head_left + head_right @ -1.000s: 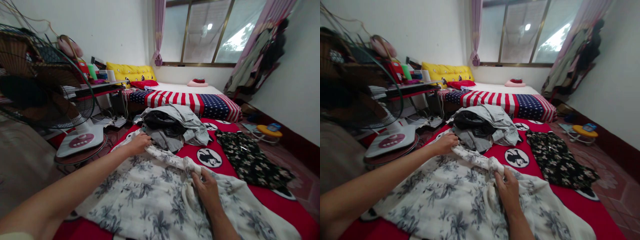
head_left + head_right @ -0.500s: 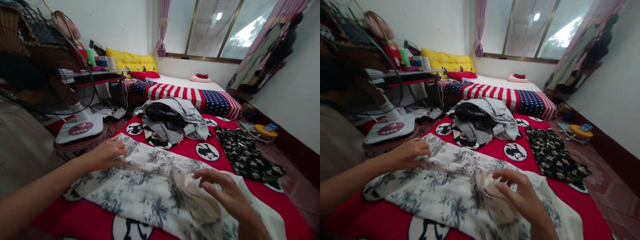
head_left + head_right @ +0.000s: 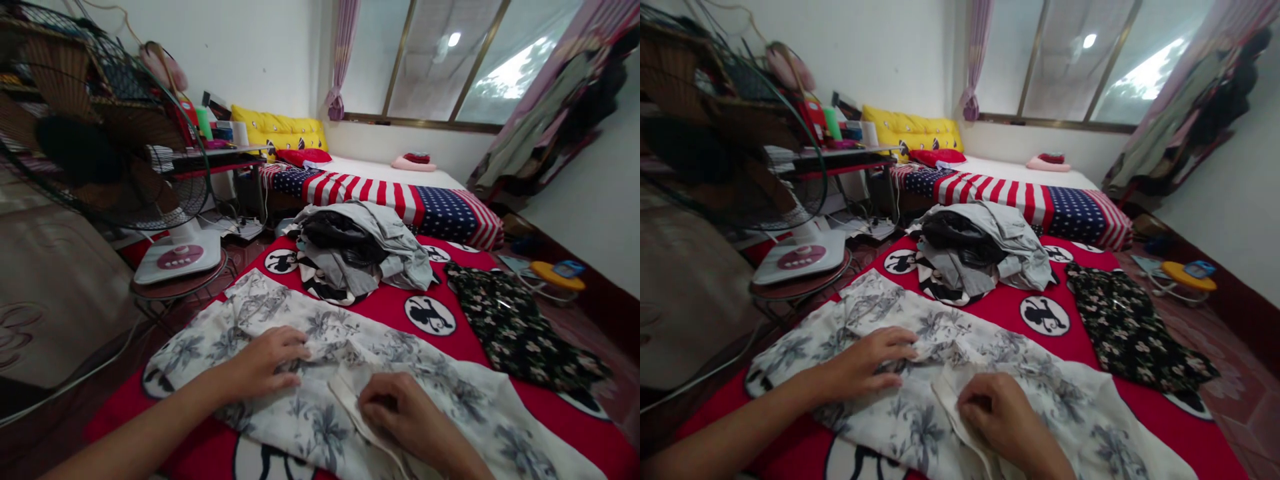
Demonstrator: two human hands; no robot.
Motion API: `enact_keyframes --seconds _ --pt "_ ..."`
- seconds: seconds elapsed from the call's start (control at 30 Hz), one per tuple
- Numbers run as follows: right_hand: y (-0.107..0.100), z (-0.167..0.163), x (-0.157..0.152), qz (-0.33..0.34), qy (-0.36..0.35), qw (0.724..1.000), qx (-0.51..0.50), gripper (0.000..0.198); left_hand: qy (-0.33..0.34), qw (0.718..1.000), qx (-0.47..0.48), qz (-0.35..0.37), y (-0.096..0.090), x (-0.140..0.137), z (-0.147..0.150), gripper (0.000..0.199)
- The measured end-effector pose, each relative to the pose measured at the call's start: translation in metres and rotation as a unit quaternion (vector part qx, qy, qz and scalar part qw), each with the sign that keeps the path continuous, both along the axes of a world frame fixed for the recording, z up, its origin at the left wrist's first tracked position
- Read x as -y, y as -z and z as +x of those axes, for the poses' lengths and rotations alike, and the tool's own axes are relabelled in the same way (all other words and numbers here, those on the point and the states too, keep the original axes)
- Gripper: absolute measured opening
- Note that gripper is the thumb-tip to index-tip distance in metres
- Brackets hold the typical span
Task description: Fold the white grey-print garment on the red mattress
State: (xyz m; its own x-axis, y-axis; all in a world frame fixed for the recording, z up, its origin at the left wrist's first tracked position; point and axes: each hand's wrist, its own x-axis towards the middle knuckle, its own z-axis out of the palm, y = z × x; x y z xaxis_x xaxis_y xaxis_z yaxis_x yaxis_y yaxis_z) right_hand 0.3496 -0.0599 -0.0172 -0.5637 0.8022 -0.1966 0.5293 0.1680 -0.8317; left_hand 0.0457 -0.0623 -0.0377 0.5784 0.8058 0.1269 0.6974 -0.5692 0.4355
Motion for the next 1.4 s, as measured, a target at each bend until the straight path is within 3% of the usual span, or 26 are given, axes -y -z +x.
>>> enact_keyframes --seconds 0.07,0.13,0.2,0.27,0.33,0.43,0.53,0.7,0.83,0.97,1.1,1.23,1.3,1.4 --pt "0.002 0.002 0.002 -0.109 -0.016 0.993 -0.045 0.02 -0.005 0.999 0.03 -0.013 0.0 0.0 0.0 0.03" --pt "0.006 0.003 0.0 -0.148 0.002 0.984 -0.098 0.032 -0.036 0.998 0.041 -0.007 0.0 -0.003 -0.007 0.031" --pt "0.012 0.002 -0.004 -0.097 0.037 0.987 -0.122 0.038 -0.096 0.995 0.008 0.017 0.002 -0.007 -0.019 0.034" --pt "0.018 -0.003 -0.008 -0.019 0.047 0.994 -0.1 0.032 -0.18 0.981 -0.061 0.038 0.003 -0.009 -0.034 0.035" --pt "0.022 -0.008 -0.011 0.029 0.035 0.997 -0.064 0.024 -0.268 0.953 -0.134 0.035 0.002 -0.007 -0.048 0.037" --pt "0.024 -0.012 -0.011 0.043 0.025 0.998 -0.042 0.022 -0.364 0.904 -0.224 0.001 -0.007 -0.001 -0.065 0.035" --pt "0.025 -0.012 -0.01 0.055 0.025 0.998 -0.034 0.022 -0.413 0.874 -0.256 -0.022 -0.02 -0.004 -0.078 0.035" --pt "0.026 -0.013 -0.009 0.066 0.032 0.997 -0.028 0.022 -0.441 0.872 -0.206 0.043 -0.028 -0.046 -0.092 0.041" --pt "0.028 -0.013 -0.01 0.076 0.031 0.996 -0.03 0.02 -0.446 0.875 -0.177 0.066 -0.019 -0.091 -0.097 0.045" --pt "0.028 -0.012 -0.011 0.072 0.027 0.996 -0.043 0.018 -0.442 0.879 -0.175 0.033 -0.012 -0.118 -0.106 0.03" --pt "0.026 -0.013 -0.011 0.068 0.035 0.996 -0.052 0.017 -0.485 0.856 -0.18 -0.007 -0.015 -0.122 -0.124 0.025" --pt "0.025 -0.013 -0.01 0.065 0.044 0.995 -0.061 0.017 -0.493 0.85 -0.182 0.038 -0.018 -0.111 -0.111 0.038" --pt "0.025 -0.013 -0.01 0.067 0.05 0.995 -0.061 0.017 -0.422 0.891 -0.153 0.065 -0.015 -0.1 -0.082 0.043" --pt "0.025 -0.011 -0.009 0.073 0.05 0.994 -0.066 0.019 -0.188 0.981 -0.021 0.033 -0.003 -0.078 -0.019 0.041"
